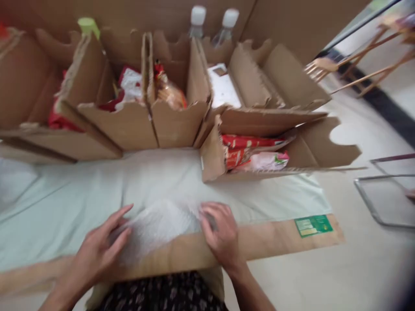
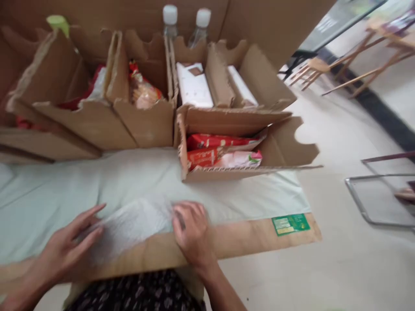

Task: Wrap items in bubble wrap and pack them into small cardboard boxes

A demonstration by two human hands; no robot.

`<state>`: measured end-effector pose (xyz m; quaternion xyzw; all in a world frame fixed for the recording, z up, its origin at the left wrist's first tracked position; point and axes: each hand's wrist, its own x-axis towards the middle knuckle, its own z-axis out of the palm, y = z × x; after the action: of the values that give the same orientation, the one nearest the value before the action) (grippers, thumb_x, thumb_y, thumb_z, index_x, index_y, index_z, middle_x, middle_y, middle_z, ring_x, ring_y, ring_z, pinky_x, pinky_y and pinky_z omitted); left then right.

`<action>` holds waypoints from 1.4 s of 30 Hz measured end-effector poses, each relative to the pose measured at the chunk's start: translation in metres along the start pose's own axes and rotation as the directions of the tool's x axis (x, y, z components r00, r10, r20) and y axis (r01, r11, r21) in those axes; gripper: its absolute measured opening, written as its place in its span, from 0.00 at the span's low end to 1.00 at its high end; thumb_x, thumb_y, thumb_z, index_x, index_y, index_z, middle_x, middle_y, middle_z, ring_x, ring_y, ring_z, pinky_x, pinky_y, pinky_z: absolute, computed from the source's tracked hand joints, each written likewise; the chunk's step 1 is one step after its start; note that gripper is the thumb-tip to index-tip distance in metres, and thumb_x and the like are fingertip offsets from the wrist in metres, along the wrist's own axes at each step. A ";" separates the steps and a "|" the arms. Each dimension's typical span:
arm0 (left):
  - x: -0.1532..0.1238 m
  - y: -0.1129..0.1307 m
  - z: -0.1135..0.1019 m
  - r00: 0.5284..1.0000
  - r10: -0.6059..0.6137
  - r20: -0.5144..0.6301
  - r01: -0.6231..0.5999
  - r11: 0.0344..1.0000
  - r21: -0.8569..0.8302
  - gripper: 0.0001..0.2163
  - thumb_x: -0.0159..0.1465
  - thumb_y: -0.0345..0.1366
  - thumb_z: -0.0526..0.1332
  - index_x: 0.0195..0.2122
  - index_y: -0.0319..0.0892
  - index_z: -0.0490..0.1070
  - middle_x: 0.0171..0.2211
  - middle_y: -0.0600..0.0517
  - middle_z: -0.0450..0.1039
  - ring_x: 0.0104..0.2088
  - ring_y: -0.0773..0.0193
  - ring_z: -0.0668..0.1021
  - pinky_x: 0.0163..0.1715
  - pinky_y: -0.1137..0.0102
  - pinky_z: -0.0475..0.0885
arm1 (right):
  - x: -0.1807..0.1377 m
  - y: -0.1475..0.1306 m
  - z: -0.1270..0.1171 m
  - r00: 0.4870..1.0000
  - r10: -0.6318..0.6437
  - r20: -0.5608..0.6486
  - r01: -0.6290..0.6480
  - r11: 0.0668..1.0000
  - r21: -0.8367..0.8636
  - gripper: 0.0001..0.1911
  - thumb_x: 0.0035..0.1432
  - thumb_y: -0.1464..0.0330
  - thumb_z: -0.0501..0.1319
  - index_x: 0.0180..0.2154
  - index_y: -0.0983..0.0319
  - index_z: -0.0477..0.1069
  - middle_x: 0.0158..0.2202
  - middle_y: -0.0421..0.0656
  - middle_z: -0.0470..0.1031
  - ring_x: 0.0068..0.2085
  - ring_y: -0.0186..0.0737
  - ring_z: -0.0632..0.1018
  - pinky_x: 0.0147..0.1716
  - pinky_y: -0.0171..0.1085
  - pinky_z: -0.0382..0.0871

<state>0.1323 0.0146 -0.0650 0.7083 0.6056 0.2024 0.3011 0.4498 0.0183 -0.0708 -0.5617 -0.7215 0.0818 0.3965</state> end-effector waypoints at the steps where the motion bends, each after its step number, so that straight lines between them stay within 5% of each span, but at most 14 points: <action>1: -0.002 0.007 -0.005 0.997 -0.074 0.016 0.075 0.996 -0.055 0.21 0.71 0.47 0.58 0.63 0.48 0.70 0.33 0.55 0.81 0.30 0.66 0.82 0.31 0.75 0.76 | 0.008 -0.005 0.008 0.999 -0.038 0.007 0.038 0.999 0.010 0.12 0.65 0.78 0.59 0.46 0.57 0.71 0.39 0.44 0.82 0.42 0.43 0.82 0.44 0.44 0.76; 5: -0.015 0.024 -0.022 0.956 -0.255 0.144 0.286 0.920 -0.267 0.24 0.67 0.47 0.60 0.60 0.39 0.75 0.23 0.57 0.69 0.22 0.69 0.68 0.23 0.75 0.64 | 0.028 -0.023 0.027 0.990 -0.124 0.071 0.125 0.992 -0.009 0.23 0.69 0.66 0.62 0.63 0.58 0.66 0.55 0.52 0.79 0.58 0.52 0.78 0.55 0.52 0.74; 8: -0.028 0.025 -0.026 0.908 -0.356 0.218 0.418 0.793 -0.444 0.22 0.62 0.49 0.65 0.51 0.38 0.81 0.24 0.55 0.71 0.23 0.70 0.67 0.23 0.75 0.61 | 0.017 -0.031 0.008 0.976 -0.167 0.139 0.174 0.984 -0.037 0.35 0.68 0.65 0.63 0.71 0.58 0.55 0.67 0.55 0.68 0.68 0.57 0.68 0.62 0.58 0.68; 12: -0.037 0.029 -0.022 0.854 -0.385 0.350 0.513 0.512 -0.689 0.24 0.58 0.52 0.71 0.48 0.38 0.82 0.29 0.51 0.77 0.27 0.67 0.74 0.27 0.73 0.70 | -0.023 -0.051 -0.016 0.913 -0.250 0.323 0.250 0.967 0.044 0.40 0.65 0.64 0.65 0.73 0.57 0.52 0.68 0.55 0.67 0.68 0.58 0.69 0.60 0.58 0.69; 14: -0.035 0.035 -0.019 0.855 -0.327 0.403 0.512 0.406 -0.757 0.26 0.57 0.53 0.72 0.48 0.38 0.81 0.29 0.50 0.78 0.28 0.65 0.77 0.31 0.69 0.74 | -0.041 -0.065 -0.009 0.885 -0.261 0.385 0.227 0.965 0.133 0.40 0.64 0.63 0.66 0.73 0.57 0.53 0.66 0.55 0.70 0.65 0.57 0.72 0.59 0.57 0.71; 16: -0.032 0.042 -0.018 0.871 -0.275 0.407 0.486 0.368 -0.793 0.28 0.57 0.55 0.71 0.49 0.36 0.80 0.29 0.50 0.77 0.29 0.62 0.79 0.32 0.67 0.77 | -0.051 -0.076 0.008 0.923 -0.190 0.335 0.132 0.973 0.188 0.33 0.66 0.68 0.62 0.70 0.57 0.59 0.58 0.51 0.78 0.58 0.53 0.78 0.54 0.53 0.75; 19: -0.026 0.048 -0.015 0.929 -0.260 0.261 0.362 0.508 -0.782 0.29 0.62 0.54 0.67 0.56 0.36 0.75 0.33 0.48 0.78 0.29 0.62 0.79 0.32 0.66 0.76 | -0.050 -0.082 0.030 0.977 0.092 0.190 -0.135 0.964 0.227 0.21 0.67 0.73 0.57 0.59 0.57 0.71 0.45 0.45 0.83 0.46 0.46 0.83 0.46 0.47 0.78; 22: -0.017 0.046 -0.005 0.977 -0.209 -0.028 0.152 0.791 -0.593 0.24 0.64 0.45 0.65 0.59 0.40 0.72 0.40 0.48 0.78 0.34 0.63 0.78 0.38 0.66 0.76 | -0.040 -0.076 0.035 0.923 0.331 0.196 -0.372 0.898 0.234 0.16 0.66 0.66 0.60 0.54 0.57 0.74 0.43 0.44 0.84 0.42 0.45 0.83 0.43 0.45 0.79; 25: -0.002 0.041 0.016 0.985 -0.068 -0.161 0.005 0.933 -0.360 0.24 0.62 0.39 0.65 0.60 0.42 0.71 0.48 0.46 0.77 0.42 0.60 0.78 0.44 0.64 0.76 | -0.030 -0.068 0.036 0.885 0.412 0.217 -0.446 0.884 0.140 0.19 0.65 0.62 0.60 0.55 0.58 0.73 0.40 0.45 0.83 0.39 0.46 0.83 0.40 0.44 0.78; 30: 0.022 0.040 0.041 0.995 -0.020 -0.093 0.019 1.000 -0.008 0.24 0.65 0.31 0.59 0.63 0.40 0.68 0.38 0.48 0.79 0.40 0.57 0.79 0.47 0.62 0.75 | -0.019 -0.049 0.044 0.920 0.360 0.156 -0.357 0.933 -0.050 0.28 0.65 0.59 0.60 0.63 0.63 0.67 0.36 0.44 0.82 0.36 0.46 0.80 0.42 0.46 0.76; 35: 0.032 0.045 0.040 0.997 -0.070 -0.021 0.072 0.981 0.180 0.27 0.66 0.31 0.60 0.68 0.39 0.63 0.37 0.48 0.80 0.38 0.55 0.80 0.41 0.64 0.75 | -0.026 -0.045 0.024 0.982 0.187 0.015 -0.183 0.970 -0.161 0.30 0.68 0.58 0.60 0.66 0.61 0.61 0.45 0.48 0.81 0.37 0.45 0.79 0.43 0.46 0.73; 39: 0.035 0.044 0.042 0.999 -0.046 -0.023 0.050 0.979 0.199 0.27 0.66 0.32 0.61 0.67 0.40 0.64 0.36 0.49 0.80 0.37 0.56 0.80 0.41 0.65 0.74 | -0.034 -0.057 0.014 0.979 -0.079 0.190 0.105 0.985 -0.133 0.23 0.66 0.63 0.64 0.60 0.58 0.69 0.59 0.53 0.77 0.58 0.54 0.76 0.54 0.51 0.69; 42: 0.028 0.041 0.039 0.994 0.044 -0.103 -0.029 0.989 0.144 0.24 0.66 0.34 0.61 0.64 0.40 0.68 0.39 0.47 0.79 0.40 0.56 0.80 0.45 0.63 0.76 | -0.034 -0.058 0.024 0.956 -0.111 0.270 0.140 0.986 -0.089 0.11 0.68 0.69 0.61 0.50 0.58 0.77 0.58 0.49 0.78 0.61 0.54 0.75 0.56 0.52 0.67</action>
<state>0.1930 0.0313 -0.0682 0.7272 0.6206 0.2011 0.2135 0.3921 -0.0245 -0.0706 -0.5192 -0.8055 0.0917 0.2706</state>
